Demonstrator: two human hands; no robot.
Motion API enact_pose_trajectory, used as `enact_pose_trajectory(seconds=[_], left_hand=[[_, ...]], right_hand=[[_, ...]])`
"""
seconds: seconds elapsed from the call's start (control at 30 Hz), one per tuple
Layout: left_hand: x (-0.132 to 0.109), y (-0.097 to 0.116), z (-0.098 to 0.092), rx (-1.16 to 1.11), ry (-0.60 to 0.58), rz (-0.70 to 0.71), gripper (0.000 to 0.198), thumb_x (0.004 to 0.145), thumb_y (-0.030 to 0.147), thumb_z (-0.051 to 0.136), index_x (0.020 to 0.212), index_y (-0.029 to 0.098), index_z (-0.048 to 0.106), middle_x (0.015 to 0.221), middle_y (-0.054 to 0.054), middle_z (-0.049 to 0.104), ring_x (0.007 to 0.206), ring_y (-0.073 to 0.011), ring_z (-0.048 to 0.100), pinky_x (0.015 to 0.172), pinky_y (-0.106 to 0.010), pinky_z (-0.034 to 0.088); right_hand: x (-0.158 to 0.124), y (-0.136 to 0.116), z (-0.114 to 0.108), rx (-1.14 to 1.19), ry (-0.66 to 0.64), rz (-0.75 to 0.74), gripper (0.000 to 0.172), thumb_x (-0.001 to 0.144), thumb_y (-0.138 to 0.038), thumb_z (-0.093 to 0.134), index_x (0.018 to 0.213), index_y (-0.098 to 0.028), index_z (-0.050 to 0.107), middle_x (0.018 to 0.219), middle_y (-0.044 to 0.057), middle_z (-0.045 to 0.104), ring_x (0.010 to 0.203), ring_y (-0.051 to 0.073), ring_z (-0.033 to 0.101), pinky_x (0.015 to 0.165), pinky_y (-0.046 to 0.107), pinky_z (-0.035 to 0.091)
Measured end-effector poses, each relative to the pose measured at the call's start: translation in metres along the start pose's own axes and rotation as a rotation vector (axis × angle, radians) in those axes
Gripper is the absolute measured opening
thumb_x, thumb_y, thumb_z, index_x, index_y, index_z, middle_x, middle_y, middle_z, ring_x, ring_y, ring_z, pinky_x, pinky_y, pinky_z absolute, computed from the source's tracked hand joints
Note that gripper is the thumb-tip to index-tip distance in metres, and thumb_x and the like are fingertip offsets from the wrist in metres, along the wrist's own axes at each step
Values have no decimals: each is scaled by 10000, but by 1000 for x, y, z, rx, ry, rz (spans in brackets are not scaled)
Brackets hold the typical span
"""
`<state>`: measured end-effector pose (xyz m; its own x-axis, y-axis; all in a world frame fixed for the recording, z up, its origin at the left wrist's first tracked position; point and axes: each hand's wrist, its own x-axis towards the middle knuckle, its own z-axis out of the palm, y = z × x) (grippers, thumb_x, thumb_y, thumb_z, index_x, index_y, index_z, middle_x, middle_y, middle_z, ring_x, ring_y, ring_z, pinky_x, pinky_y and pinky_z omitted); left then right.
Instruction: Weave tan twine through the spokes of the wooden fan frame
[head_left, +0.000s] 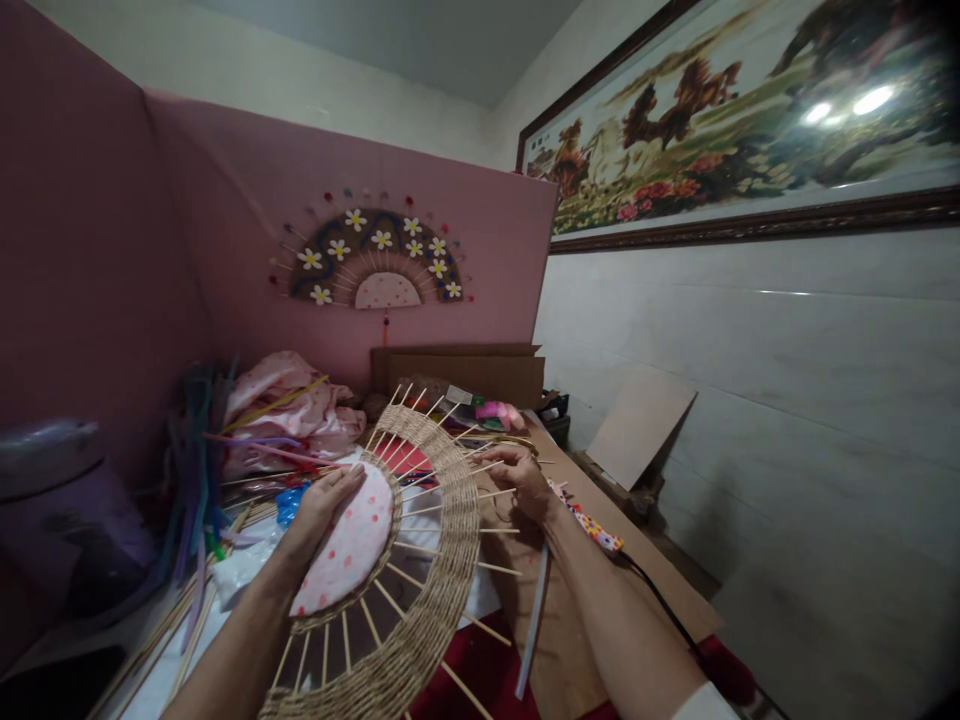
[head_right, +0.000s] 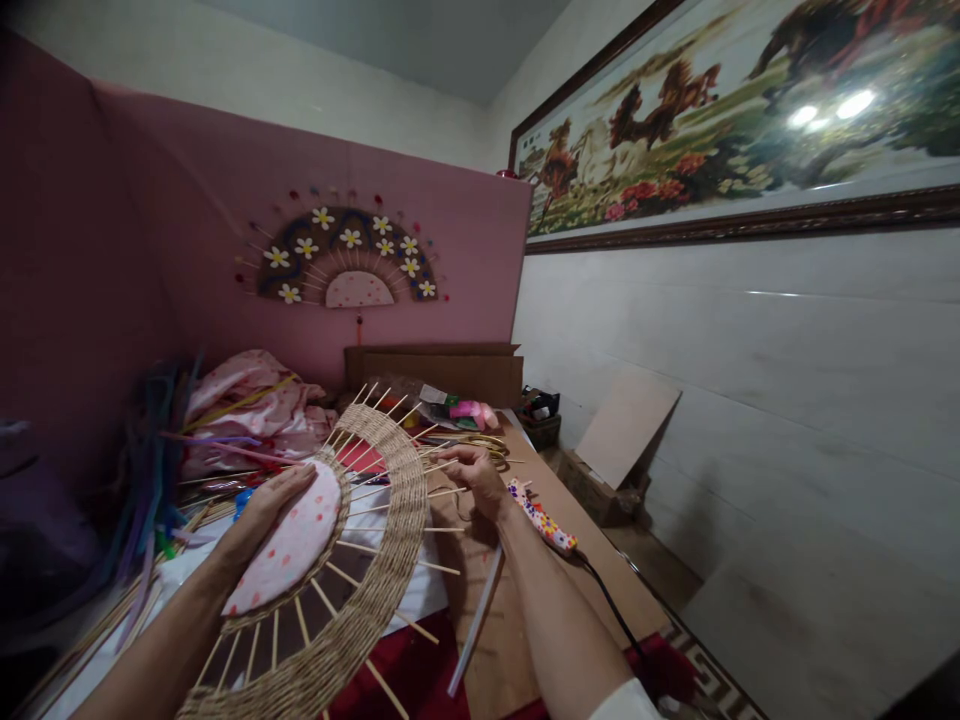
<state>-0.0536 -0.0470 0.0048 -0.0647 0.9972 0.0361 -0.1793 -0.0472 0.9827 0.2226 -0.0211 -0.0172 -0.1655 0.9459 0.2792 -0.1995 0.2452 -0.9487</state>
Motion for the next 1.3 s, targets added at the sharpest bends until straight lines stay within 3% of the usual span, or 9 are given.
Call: enact_pose_trajectory(seconds=[0.3,0.63,1.0,1.3], left_hand=[[10,-11,-11,20,9,13,359,487,378,752,703,119,628,608,-10,618,499,-98,529,447,-182,389],[16,-17,-18,44,12,42,351,542,392,729,733,117,627,598,1,598,505,-83,512,451,-169,367],[12,-7,-12,22,109,79,394,413,431,759,633,129,633,637,-17,637,589,-139,563,527,-215,425],[12,-12,-14,-22,87,15,380,484,406,744,702,115,635,639,-14,640,553,-119,563,511,-203,423]], right_hand=[[3,1,-9,156,-10,-6,253,716,-360,588,653,-118,623,418,-87,232,396,36,138,414,223,70],[0,-3,-6,-68,39,-107,162,659,-283,644,601,-138,600,458,-62,333,436,40,223,428,225,117],[0,-2,-3,192,-69,53,133,629,-219,622,735,-139,633,431,-92,263,395,29,154,410,206,98],[-2,4,0,173,-154,81,165,599,-155,615,755,-137,665,443,-88,264,419,30,144,421,209,78]])
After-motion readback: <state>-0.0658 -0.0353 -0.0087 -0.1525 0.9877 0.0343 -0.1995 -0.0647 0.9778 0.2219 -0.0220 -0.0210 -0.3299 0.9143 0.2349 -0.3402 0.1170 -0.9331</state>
